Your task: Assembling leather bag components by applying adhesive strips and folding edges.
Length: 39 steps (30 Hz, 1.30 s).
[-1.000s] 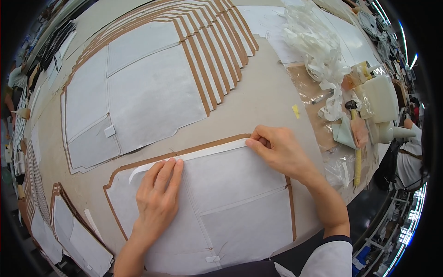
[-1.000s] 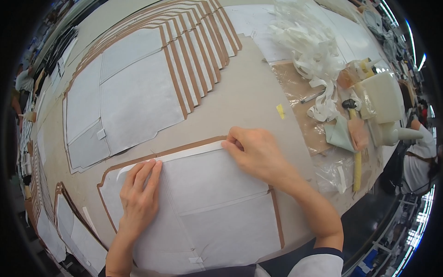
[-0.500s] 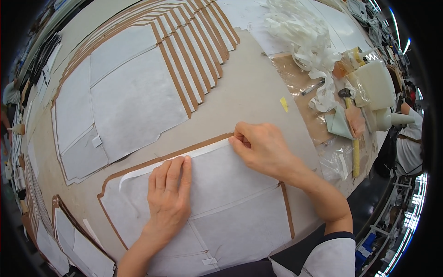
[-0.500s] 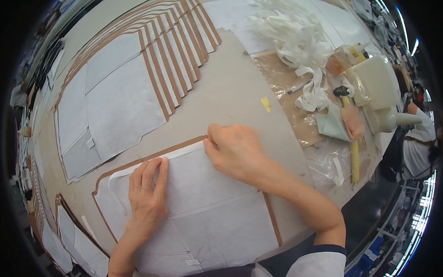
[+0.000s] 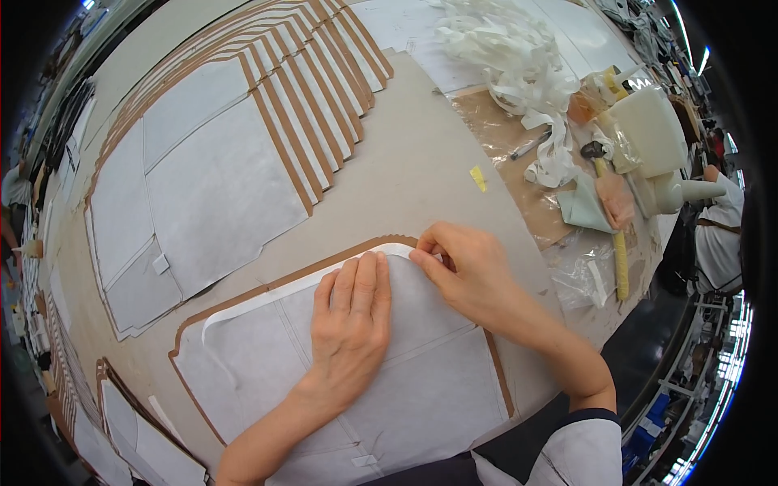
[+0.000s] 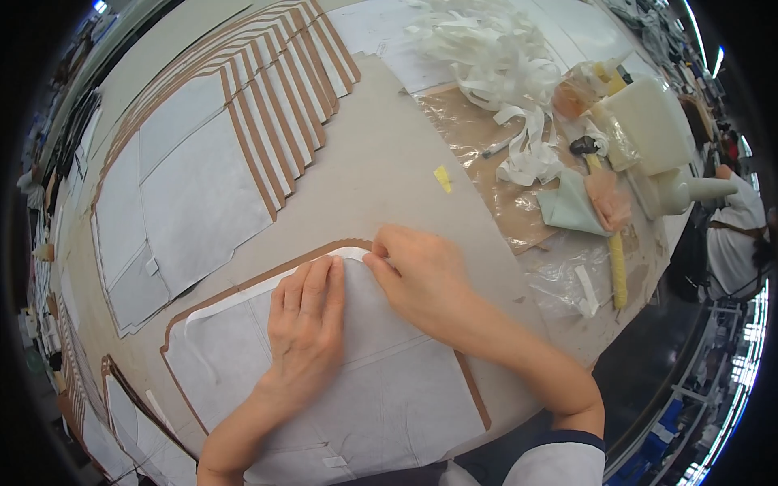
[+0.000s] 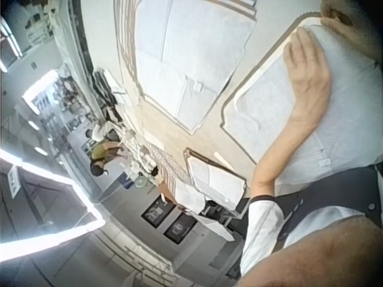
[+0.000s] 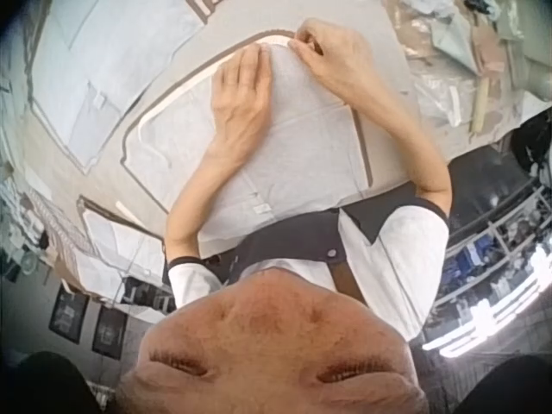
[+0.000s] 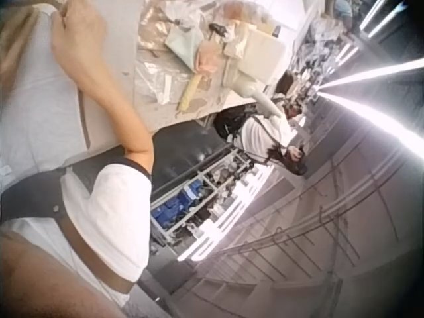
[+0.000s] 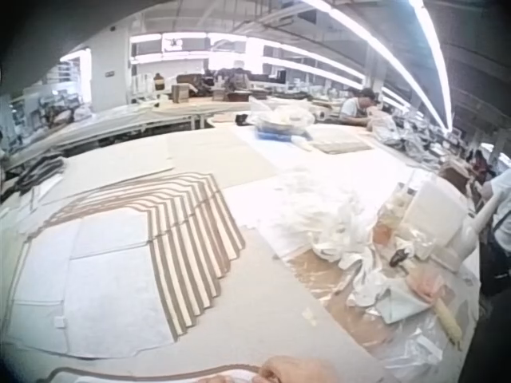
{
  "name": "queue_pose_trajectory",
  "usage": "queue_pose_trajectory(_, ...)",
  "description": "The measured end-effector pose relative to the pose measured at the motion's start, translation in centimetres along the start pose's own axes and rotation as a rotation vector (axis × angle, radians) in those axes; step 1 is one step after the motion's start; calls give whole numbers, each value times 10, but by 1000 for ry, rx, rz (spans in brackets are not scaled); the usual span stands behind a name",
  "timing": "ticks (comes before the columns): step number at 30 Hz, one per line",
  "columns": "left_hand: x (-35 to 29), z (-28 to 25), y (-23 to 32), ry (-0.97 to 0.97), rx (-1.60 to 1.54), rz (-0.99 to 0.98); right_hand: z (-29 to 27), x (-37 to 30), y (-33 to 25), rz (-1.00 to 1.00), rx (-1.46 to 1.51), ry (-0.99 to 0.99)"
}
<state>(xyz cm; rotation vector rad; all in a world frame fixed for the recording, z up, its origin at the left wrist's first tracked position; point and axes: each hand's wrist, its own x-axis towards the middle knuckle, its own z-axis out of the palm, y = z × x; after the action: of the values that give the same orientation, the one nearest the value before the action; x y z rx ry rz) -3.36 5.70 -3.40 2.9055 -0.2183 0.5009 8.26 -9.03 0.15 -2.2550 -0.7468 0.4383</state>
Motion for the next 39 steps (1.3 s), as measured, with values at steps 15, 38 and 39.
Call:
queue_pose_trajectory(15,7,1,0,-16,-80,28,-1,-9,11,10,52,46)
queue_pose_trajectory(38,15,-8,13,-50,-74,93,-7,-17,16,0,17,69)
queue_pose_trajectory(39,14,-6,13,-43,-73,96,-8,-18,18,11,55,96)
